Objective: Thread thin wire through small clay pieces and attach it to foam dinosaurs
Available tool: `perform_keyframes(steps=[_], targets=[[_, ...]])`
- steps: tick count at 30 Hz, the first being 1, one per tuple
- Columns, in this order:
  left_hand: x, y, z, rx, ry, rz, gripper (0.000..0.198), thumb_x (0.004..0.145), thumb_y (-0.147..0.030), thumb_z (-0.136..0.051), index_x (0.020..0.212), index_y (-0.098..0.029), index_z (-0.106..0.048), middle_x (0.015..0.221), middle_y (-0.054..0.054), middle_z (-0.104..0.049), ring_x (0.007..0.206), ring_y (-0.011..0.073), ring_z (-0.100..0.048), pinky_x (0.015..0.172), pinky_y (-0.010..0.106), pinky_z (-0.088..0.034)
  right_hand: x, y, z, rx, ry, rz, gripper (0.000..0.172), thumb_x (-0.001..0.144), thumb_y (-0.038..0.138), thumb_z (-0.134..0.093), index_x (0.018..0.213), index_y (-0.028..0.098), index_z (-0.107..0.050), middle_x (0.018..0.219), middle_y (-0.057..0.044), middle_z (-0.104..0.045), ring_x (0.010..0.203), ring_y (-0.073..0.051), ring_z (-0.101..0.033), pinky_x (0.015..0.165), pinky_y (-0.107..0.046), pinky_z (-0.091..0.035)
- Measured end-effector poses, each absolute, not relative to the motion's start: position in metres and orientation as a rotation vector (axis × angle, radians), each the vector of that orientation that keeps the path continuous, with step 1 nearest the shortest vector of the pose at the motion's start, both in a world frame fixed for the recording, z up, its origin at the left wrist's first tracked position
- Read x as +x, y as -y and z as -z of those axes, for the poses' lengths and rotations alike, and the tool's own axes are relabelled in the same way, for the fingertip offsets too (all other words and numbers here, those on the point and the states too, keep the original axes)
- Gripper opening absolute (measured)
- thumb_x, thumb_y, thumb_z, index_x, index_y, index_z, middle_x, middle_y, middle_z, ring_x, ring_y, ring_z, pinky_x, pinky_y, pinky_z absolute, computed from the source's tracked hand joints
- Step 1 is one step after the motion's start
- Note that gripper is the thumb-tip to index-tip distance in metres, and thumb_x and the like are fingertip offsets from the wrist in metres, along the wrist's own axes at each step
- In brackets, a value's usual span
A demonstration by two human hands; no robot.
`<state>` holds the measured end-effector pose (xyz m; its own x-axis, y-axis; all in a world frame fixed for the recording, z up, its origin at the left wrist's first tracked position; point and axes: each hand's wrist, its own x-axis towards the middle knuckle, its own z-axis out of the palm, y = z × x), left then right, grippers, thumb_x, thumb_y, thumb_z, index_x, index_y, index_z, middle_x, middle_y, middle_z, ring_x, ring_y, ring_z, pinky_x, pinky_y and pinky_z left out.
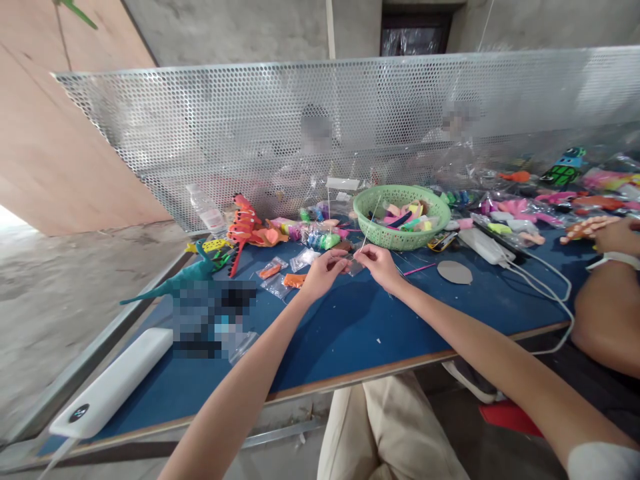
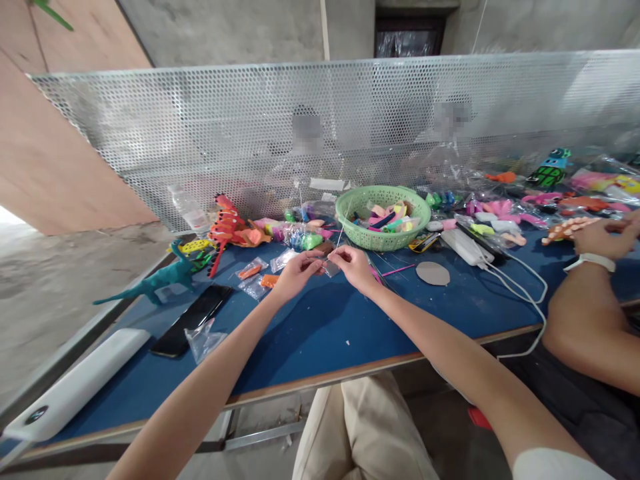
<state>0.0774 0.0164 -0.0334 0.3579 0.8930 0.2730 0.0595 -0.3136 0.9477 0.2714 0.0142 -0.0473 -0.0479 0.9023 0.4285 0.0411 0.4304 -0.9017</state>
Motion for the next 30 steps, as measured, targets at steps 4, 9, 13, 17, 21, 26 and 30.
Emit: perform_keyframes(steps=[4, 9, 13, 17, 21, 26, 30], targets=[[0.074, -0.019, 0.030, 1.550, -0.835, -1.178, 0.044, 0.090, -0.048, -0.066, 0.117, -0.014, -0.067, 0.107, 0.012, -0.077, 0.098, 0.0239, -0.073, 0.096, 0.043, -0.057, 0.278, -0.014, 0.042, -0.948, 1.505, -0.725, 0.030, 0.085, 0.050, -0.069, 0.081, 0.020, -0.070, 0.073, -0.003, -0.068, 0.064, -0.018, -0.058, 0.061, -0.029, -0.044], [0.068, -0.021, 0.025, 1.457, -0.809, -1.251, 0.041, 0.085, -0.042, -0.074, 0.115, -0.014, -0.070, 0.109, 0.011, -0.076, 0.101, 0.0238, -0.073, 0.101, 0.046, -0.055, 0.282, -0.019, 0.043, -0.965, 1.456, -0.722, 0.033, 0.086, 0.052, -0.067, 0.082, 0.020, -0.069, 0.073, -0.003, -0.068, 0.061, -0.017, -0.057, 0.059, -0.029, -0.044], [0.068, -0.021, 0.025, 1.510, -0.797, -1.203, 0.040, 0.081, -0.037, -0.079, 0.114, -0.016, -0.072, 0.111, 0.010, -0.076, 0.106, 0.0245, -0.072, 0.103, 0.045, -0.054, 0.282, -0.023, 0.048, -0.959, 1.395, -0.785, 0.037, 0.084, 0.057, -0.066, 0.083, 0.020, -0.067, 0.073, -0.003, -0.067, 0.058, -0.016, -0.055, 0.056, -0.029, -0.043], [0.069, -0.021, 0.025, 1.548, -0.807, -1.208, 0.035, 0.082, -0.039, -0.077, 0.108, -0.016, -0.074, 0.110, 0.010, -0.076, 0.103, 0.0239, -0.072, 0.101, 0.044, -0.055, 0.282, -0.022, 0.049, -0.966, 1.421, -0.784, 0.038, 0.084, 0.058, -0.067, 0.082, 0.020, -0.068, 0.071, -0.003, -0.066, 0.056, -0.016, -0.052, 0.054, -0.029, -0.041], [0.069, -0.021, 0.024, 1.568, -0.819, -1.207, 0.034, 0.083, -0.040, -0.076, 0.107, -0.017, -0.074, 0.107, 0.009, -0.076, 0.098, 0.0221, -0.072, 0.097, 0.042, -0.056, 0.281, -0.020, 0.048, -0.959, 1.426, -0.808, 0.037, 0.084, 0.058, -0.066, 0.082, 0.021, -0.067, 0.071, -0.003, -0.066, 0.056, -0.015, -0.050, 0.054, -0.029, -0.039], [0.069, -0.019, 0.022, 1.611, -0.851, -1.207, 0.034, 0.082, -0.042, -0.075, 0.105, -0.017, -0.073, 0.105, 0.009, -0.077, 0.092, 0.0203, -0.072, 0.088, 0.037, -0.058, 0.280, -0.019, 0.047, -0.955, 1.429, -0.813, 0.039, 0.085, 0.060, -0.066, 0.082, 0.021, -0.066, 0.071, -0.003, -0.065, 0.059, -0.016, -0.052, 0.054, -0.029, -0.039], [0.068, -0.017, 0.019, 1.642, -0.870, -1.201, 0.034, 0.082, -0.044, -0.076, 0.102, -0.017, -0.073, 0.104, 0.009, -0.077, 0.087, 0.0187, -0.070, 0.082, 0.033, -0.057, 0.280, -0.020, 0.047, -0.946, 1.439, -0.808, 0.039, 0.085, 0.060, -0.065, 0.082, 0.021, -0.066, 0.071, -0.003, -0.065, 0.060, -0.017, -0.053, 0.056, -0.029, -0.040]])
